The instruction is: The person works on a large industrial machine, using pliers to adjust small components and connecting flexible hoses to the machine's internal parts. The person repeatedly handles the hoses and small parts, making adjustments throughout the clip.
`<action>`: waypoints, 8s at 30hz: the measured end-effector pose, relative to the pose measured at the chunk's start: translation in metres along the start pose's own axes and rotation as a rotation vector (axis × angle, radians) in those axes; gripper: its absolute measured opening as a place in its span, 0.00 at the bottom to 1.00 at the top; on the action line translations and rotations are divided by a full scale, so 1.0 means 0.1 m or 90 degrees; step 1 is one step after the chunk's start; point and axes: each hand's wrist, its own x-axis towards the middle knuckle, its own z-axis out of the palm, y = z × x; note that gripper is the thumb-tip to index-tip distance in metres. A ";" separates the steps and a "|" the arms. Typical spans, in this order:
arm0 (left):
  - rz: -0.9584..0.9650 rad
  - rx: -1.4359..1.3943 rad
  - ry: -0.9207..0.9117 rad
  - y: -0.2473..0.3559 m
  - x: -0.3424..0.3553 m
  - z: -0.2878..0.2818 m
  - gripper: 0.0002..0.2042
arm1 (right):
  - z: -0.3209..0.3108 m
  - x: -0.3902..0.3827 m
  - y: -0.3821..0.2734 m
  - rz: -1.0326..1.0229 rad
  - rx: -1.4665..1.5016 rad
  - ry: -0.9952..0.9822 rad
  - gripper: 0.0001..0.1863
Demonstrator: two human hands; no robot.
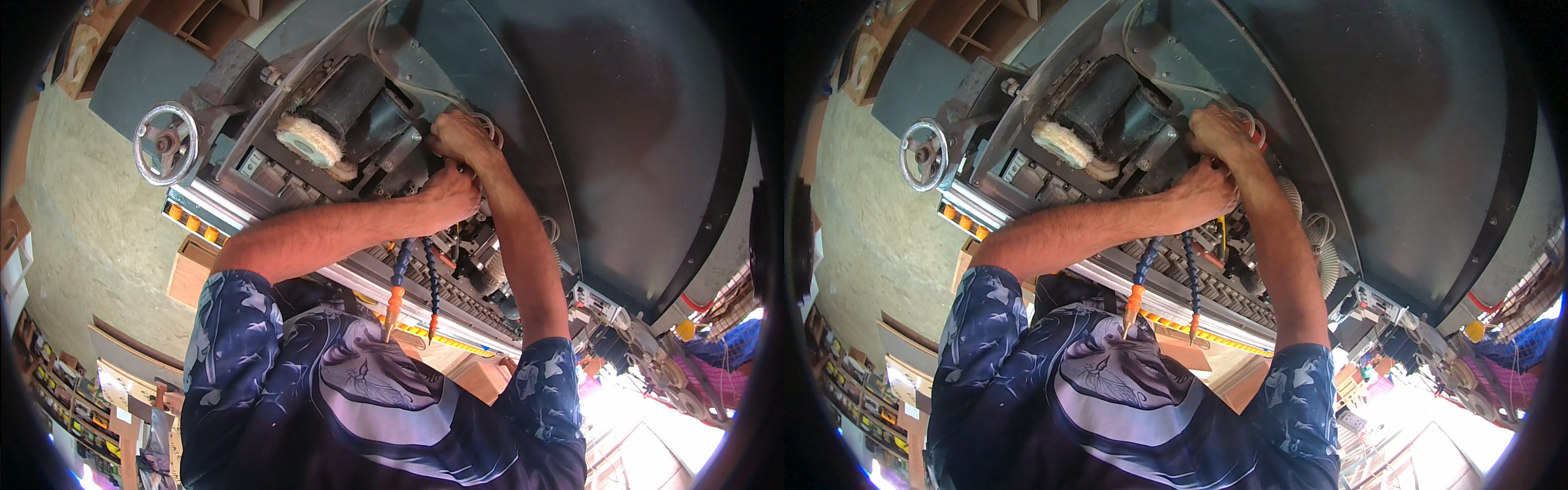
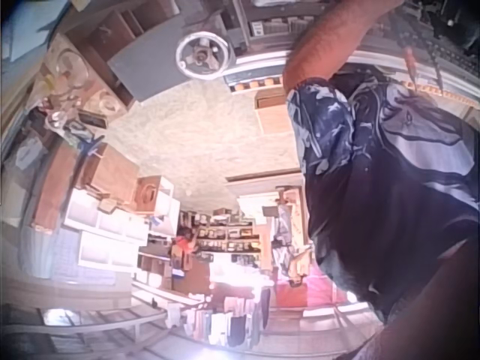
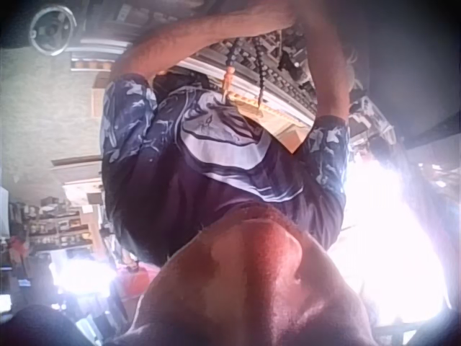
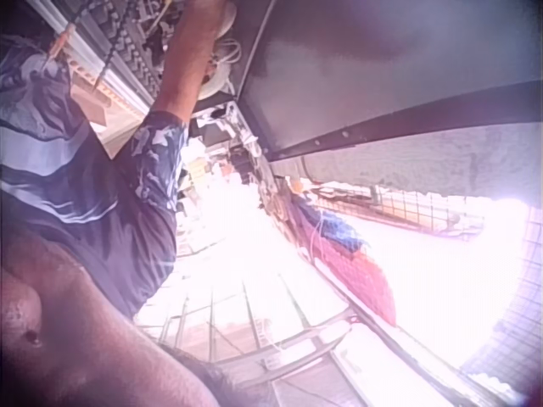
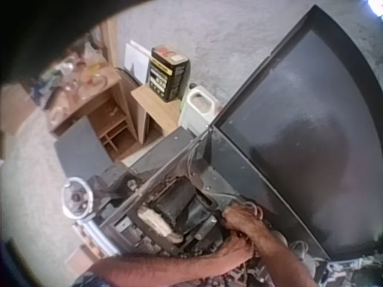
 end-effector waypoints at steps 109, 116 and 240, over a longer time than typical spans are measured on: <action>-0.338 -0.132 -0.008 -0.86 0.56 0.04 0.11 | 1.29 -0.76 0.41 0.221 0.649 0.574 0.12; -0.259 -0.098 0.035 -0.87 0.58 0.19 0.13 | 1.33 -0.47 0.41 0.214 0.565 0.623 0.22; 0.133 -0.541 0.223 2.23 -1.39 -1.16 0.07 | 1.64 -4.16 -2.17 0.280 0.739 1.043 0.09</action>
